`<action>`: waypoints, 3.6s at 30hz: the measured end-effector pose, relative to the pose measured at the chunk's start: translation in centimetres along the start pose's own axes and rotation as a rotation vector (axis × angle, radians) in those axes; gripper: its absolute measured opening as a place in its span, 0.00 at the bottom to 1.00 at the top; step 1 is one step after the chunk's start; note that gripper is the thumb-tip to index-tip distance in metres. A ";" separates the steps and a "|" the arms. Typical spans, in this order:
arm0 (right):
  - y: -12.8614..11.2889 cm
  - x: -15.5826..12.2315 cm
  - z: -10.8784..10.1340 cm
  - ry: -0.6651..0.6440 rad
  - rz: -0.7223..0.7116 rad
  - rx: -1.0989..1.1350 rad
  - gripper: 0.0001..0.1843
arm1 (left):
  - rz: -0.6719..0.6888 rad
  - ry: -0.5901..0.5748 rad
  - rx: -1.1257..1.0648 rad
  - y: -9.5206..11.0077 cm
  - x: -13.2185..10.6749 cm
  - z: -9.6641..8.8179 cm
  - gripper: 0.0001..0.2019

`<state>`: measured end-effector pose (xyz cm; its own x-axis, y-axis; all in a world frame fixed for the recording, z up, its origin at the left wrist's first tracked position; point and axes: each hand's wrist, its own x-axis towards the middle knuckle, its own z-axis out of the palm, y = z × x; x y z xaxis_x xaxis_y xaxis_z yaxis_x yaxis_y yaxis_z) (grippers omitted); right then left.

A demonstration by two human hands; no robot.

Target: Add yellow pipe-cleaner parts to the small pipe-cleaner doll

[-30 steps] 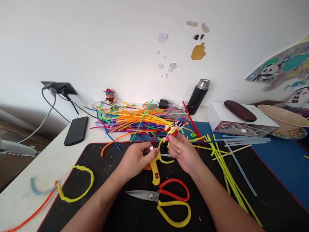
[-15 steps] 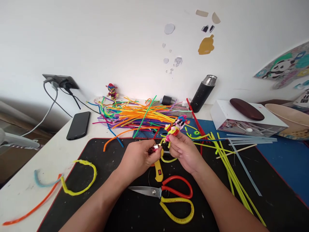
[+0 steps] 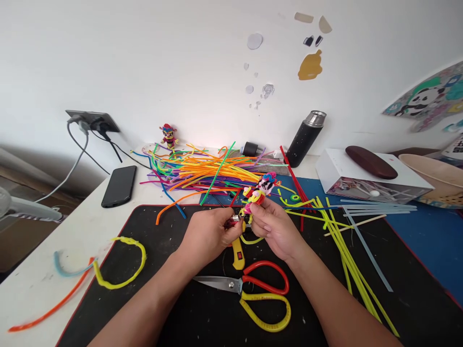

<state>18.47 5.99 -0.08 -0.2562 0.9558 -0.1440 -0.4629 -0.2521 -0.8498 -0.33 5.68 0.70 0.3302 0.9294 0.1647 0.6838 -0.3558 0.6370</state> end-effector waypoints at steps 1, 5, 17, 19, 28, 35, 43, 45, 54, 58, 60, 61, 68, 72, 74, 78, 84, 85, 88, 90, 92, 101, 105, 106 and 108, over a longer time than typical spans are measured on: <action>0.0 0.0 0.0 -0.001 -0.001 -0.005 0.20 | 0.002 0.001 0.004 0.0 0.0 0.0 0.16; 0.0 -0.1 0.1 0.008 -0.002 -0.019 0.20 | 0.000 0.000 0.014 -0.2 -0.1 0.1 0.17; -0.1 -0.1 0.3 0.012 0.015 -0.011 0.21 | -0.005 -0.020 0.076 0.2 0.0 -0.1 0.16; -0.1 -0.1 0.3 0.012 0.021 -0.011 0.21 | -0.003 -0.019 0.075 0.3 0.0 -0.1 0.16; 0.0 -0.1 0.3 0.003 0.032 0.000 0.22 | -0.031 -0.023 0.114 -0.2 0.1 -0.1 0.15; -0.2 -0.2 0.1 -0.005 0.025 0.004 0.21 | -0.061 -0.035 0.141 -0.3 0.4 -0.7 0.17; -0.2 -0.1 -0.2 -0.003 0.032 0.022 0.22 | -0.037 -0.026 0.105 -0.5 0.3 -0.9 0.20; -0.2 -0.1 -0.3 0.003 0.029 0.025 0.23 | -0.025 -0.019 0.082 -0.4 0.1 -1.0 0.20; -0.1 0.0 -0.4 0.022 0.019 0.012 0.22 | -0.011 0.024 0.060 0.3 -0.2 -1.4 0.19; 0.0 0.0 -0.3 0.010 0.019 -0.020 0.21 | 0.014 0.021 0.153 0.3 -0.1 -1.5 0.18; 0.1 0.0 -0.2 -0.004 0.020 -0.038 0.20 | 0.021 0.020 0.211 0.2 -0.1 -1.6 0.17; 0.2 -0.1 -0.2 -0.009 0.020 -0.046 0.20 | 0.027 0.020 0.237 0.1 -0.2 -1.5 0.16; 0.3 -0.1 -0.1 -0.027 0.029 -0.075 0.19 | 0.086 0.018 0.394 0.0 -0.3 -1.6 0.13; 0.3 -0.1 -0.2 -0.032 0.045 -0.083 0.19 | 0.104 0.003 0.449 0.3 -0.3 -1.7 0.13; 0.3 0.0 -0.3 -0.034 0.048 -0.090 0.18 | 0.101 -0.005 0.471 0.3 -0.3 -1.8 0.12; 0.4 -0.1 -0.2 -0.044 0.053 -0.099 0.18 | 0.089 0.002 0.514 0.1 -0.2 -1.7 0.11; 0.4 -0.1 0.3 -0.046 0.052 -0.099 0.19 | 0.087 -0.030 0.529 0.0 -0.2 -1.5 0.12; 0.4 -0.1 0.3 -0.046 0.053 -0.100 0.19 | 0.086 -0.036 0.528 0.0 -0.2 -1.4 0.12; 0.4 -0.2 0.3 -0.043 0.054 -0.100 0.19 | 0.085 -0.050 0.523 0.2 -0.2 -1.4 0.12; 0.4 -0.2 0.4 -0.042 0.055 -0.101 0.19 | 0.078 -0.053 0.524 0.2 -0.1 -1.4 0.12; 0.4 -0.3 0.4 -0.041 0.058 -0.105 0.20 | 0.070 -0.053 0.526 0.2 -0.1 -1.4 0.12; 0.3 -0.2 0.5 -0.030 0.081 -0.114 0.21 | 0.084 -0.036 0.520 0.2 -0.2 -1.4 0.11; 0.4 -0.1 0.4 -0.026 0.082 -0.116 0.20 | 0.092 -0.033 0.522 0.2 -0.2 -1.2 0.11; 0.5 -0.2 0.3 -0.025 0.084 -0.115 0.20 | 0.092 -0.034 0.522 0.2 -0.2 -1.2 0.11; 0.5 -0.2 0.3 -0.024 0.088 -0.112 0.20 | 0.093 -0.036 0.523 0.2 -0.2 -1.2 0.11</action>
<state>18.02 5.65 -0.37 -0.3126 0.9265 -0.2096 -0.3401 -0.3152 -0.8860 -1.03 5.53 1.65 0.4209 0.8909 0.1707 0.8806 -0.4465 0.1589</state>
